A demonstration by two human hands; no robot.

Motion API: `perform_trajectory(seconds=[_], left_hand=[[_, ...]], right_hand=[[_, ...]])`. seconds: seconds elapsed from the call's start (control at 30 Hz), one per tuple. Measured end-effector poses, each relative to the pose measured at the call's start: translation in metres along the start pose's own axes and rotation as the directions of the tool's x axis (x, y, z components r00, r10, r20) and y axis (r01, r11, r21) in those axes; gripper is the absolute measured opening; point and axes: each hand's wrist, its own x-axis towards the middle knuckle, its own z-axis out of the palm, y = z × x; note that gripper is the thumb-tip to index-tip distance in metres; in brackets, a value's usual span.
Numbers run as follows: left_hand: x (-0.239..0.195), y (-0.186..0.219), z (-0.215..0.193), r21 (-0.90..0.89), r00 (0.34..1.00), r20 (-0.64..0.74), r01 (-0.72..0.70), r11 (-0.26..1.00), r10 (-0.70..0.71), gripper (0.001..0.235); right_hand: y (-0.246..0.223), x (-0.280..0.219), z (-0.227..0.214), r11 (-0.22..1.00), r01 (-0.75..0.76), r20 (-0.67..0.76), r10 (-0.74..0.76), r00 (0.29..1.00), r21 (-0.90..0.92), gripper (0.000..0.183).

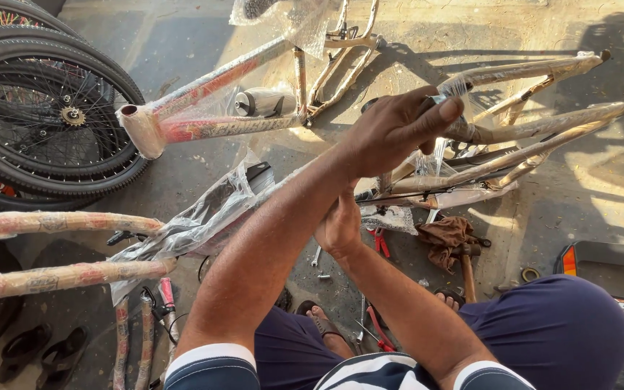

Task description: The person is assembling a bicycle frame, specifically focusing on the crankset area. They use a wrench to tighten bolts on the crank arm and chainring, repeatedly adjusting and checking the fit of the components.

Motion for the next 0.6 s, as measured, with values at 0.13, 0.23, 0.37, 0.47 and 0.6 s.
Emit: perform_trajectory(seconds=[0.13, 0.23, 0.37, 0.47, 0.6], left_hand=[[0.000, 0.000, 0.008, 0.110, 0.992, -0.078, -0.089, 0.990, 0.098, 0.083], [-0.006, 0.001, 0.009, 0.097, 0.994, -0.068, -0.081, 0.992, 0.088, 0.069], [-0.005, 0.004, 0.008, 0.121, 0.990, -0.073, -0.109, 0.987, 0.119, 0.056], [-0.005, 0.001, 0.008, 0.143, 0.983, -0.075, -0.154, 0.978, 0.165, 0.057], [-0.012, -0.002, 0.007, 0.025, 0.995, -0.072, -0.070, 0.997, 0.071, 0.062]], right_hand=[[0.007, -0.006, -0.037, 0.528, 0.480, 0.300, -0.393, 0.869, -0.700, 0.078], [0.011, -0.007, -0.053, -0.127, 0.618, 0.605, -0.426, 0.673, -0.776, 0.088], [0.017, -0.008, -0.066, -0.232, 0.613, 0.646, -0.420, 0.637, -0.755, 0.090], [0.029, -0.010, -0.091, -0.201, 0.604, 0.626, -0.412, 0.662, -0.771, 0.070], [0.024, -0.001, -0.111, 0.691, 0.296, 0.233, -0.187, 0.954, -0.659, 0.037]])
